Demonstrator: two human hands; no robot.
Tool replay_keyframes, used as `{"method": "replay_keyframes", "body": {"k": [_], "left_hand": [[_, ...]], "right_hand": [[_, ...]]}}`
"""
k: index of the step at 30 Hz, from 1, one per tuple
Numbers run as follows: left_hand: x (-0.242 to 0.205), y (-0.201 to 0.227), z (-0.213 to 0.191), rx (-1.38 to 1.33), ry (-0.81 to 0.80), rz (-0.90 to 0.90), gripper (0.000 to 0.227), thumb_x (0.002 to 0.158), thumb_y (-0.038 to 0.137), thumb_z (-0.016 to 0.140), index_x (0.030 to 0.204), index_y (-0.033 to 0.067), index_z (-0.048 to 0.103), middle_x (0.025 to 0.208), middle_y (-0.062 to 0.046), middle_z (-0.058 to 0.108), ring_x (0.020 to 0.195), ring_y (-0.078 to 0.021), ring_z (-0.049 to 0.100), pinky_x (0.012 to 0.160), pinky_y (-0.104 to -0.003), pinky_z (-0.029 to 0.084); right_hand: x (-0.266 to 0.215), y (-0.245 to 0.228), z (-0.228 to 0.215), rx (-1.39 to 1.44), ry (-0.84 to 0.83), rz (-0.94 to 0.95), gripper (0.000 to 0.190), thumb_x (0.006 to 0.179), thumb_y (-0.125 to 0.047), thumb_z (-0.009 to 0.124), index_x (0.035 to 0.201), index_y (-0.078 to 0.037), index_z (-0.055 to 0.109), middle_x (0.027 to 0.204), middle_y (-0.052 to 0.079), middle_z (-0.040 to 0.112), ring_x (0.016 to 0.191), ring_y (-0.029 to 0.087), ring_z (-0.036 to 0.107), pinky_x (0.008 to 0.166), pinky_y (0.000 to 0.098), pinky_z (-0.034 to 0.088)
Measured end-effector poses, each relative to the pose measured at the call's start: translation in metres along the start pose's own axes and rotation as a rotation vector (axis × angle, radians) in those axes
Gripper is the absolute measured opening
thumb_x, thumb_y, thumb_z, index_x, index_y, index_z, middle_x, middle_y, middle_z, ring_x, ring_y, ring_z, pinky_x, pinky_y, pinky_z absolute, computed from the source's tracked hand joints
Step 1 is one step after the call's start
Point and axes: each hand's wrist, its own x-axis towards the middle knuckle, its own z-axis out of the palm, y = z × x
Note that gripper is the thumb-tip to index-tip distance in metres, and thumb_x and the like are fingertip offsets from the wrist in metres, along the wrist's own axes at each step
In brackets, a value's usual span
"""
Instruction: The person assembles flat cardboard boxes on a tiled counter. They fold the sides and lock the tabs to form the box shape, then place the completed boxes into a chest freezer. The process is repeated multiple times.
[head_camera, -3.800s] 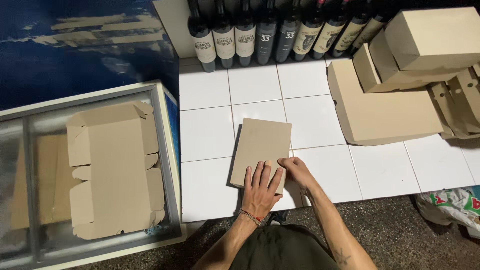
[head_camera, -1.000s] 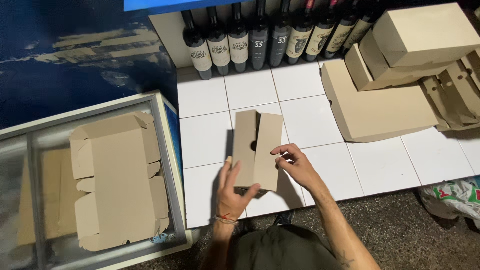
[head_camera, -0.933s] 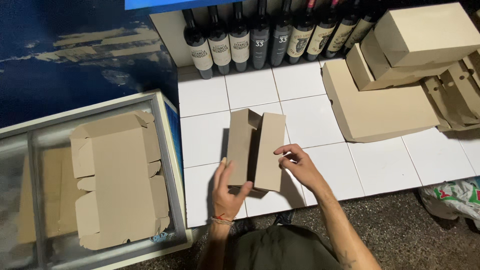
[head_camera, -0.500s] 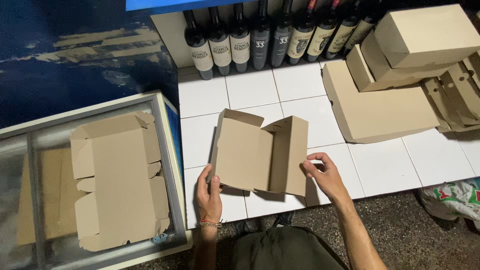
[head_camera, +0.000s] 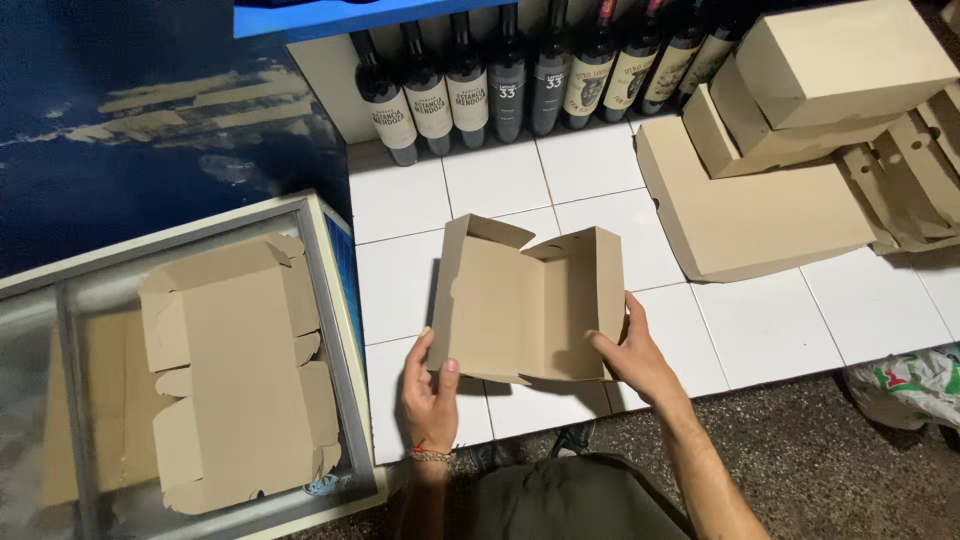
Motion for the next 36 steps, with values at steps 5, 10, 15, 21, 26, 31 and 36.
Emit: {"method": "replay_keyframes", "body": {"k": [5,10,15,21,26,31,36], "left_hand": [[0.013,-0.035,-0.005,-0.025,0.185,-0.120,0.042,0.099,0.037,0.053,0.133,0.0155,0.064,0.118,-0.010,0.067,0.093,-0.0220,0.065,0.053,-0.036,0.060],[0.027,-0.034,-0.005,-0.524,0.344,-0.470,0.054,0.093,0.037,0.054,0.138,0.0062,0.059,0.122,-0.021,0.069,0.094,-0.0322,0.067,0.061,-0.046,0.057],[0.024,-0.002,0.001,-0.365,0.222,-0.680,0.059,0.097,0.040,0.046,0.148,0.0101,0.050,0.161,-0.021,0.041,0.139,-0.0451,0.048,0.104,-0.061,0.054],[0.015,0.010,-0.002,0.256,-0.017,-0.585,0.055,0.099,0.051,0.039,0.147,0.0281,0.054,0.153,0.000,0.058,0.127,-0.0260,0.065,0.101,-0.044,0.054],[0.008,0.002,-0.005,0.201,-0.008,-0.460,0.046,0.098,0.036,0.055,0.142,0.0245,0.060,0.147,-0.004,0.063,0.125,-0.0222,0.069,0.102,-0.036,0.055],[-0.002,-0.014,-0.007,0.332,-0.108,-0.190,0.054,0.097,0.047,0.054,0.147,0.0266,0.056,0.161,-0.010,0.044,0.113,-0.0238,0.072,0.090,-0.037,0.062],[-0.008,0.003,-0.008,0.364,-0.416,-0.087,0.054,0.091,0.051,0.057,0.128,0.0138,0.069,0.168,-0.013,0.026,0.131,-0.0292,0.057,0.095,-0.047,0.062]], "right_hand": [[0.028,0.043,-0.007,0.218,-0.066,-0.016,0.095,0.083,-0.023,0.061,0.165,-0.020,0.014,0.161,0.015,0.032,0.140,0.031,0.042,0.122,0.0529,0.033],[0.047,0.073,-0.008,0.637,-0.072,0.052,0.062,0.090,-0.006,0.052,0.151,-0.012,0.047,0.138,0.018,0.053,0.113,0.043,0.067,0.102,0.0461,0.051],[0.048,0.072,-0.011,0.204,0.030,0.037,0.066,0.096,-0.041,0.052,0.157,-0.017,0.042,0.160,0.011,0.047,0.148,0.029,0.043,0.125,0.0531,0.031],[0.054,0.077,-0.019,0.089,0.085,0.019,0.058,0.100,-0.038,0.052,0.155,-0.019,0.049,0.146,0.014,0.060,0.127,0.028,0.061,0.107,0.0483,0.051],[0.053,0.080,-0.019,-0.182,0.191,-0.197,0.069,0.097,-0.039,0.056,0.158,-0.012,0.037,0.164,0.017,0.033,0.148,0.033,0.037,0.120,0.0544,0.033],[0.052,0.084,0.000,-0.406,0.261,-0.502,0.065,0.101,-0.031,0.054,0.157,-0.004,0.036,0.167,0.024,0.024,0.152,0.040,0.027,0.120,0.0626,0.027],[0.038,0.072,0.028,-0.486,0.136,-0.985,0.031,0.099,-0.027,0.064,0.120,-0.006,0.072,0.120,0.015,0.073,0.115,0.027,0.065,0.103,0.0463,0.052]]}}
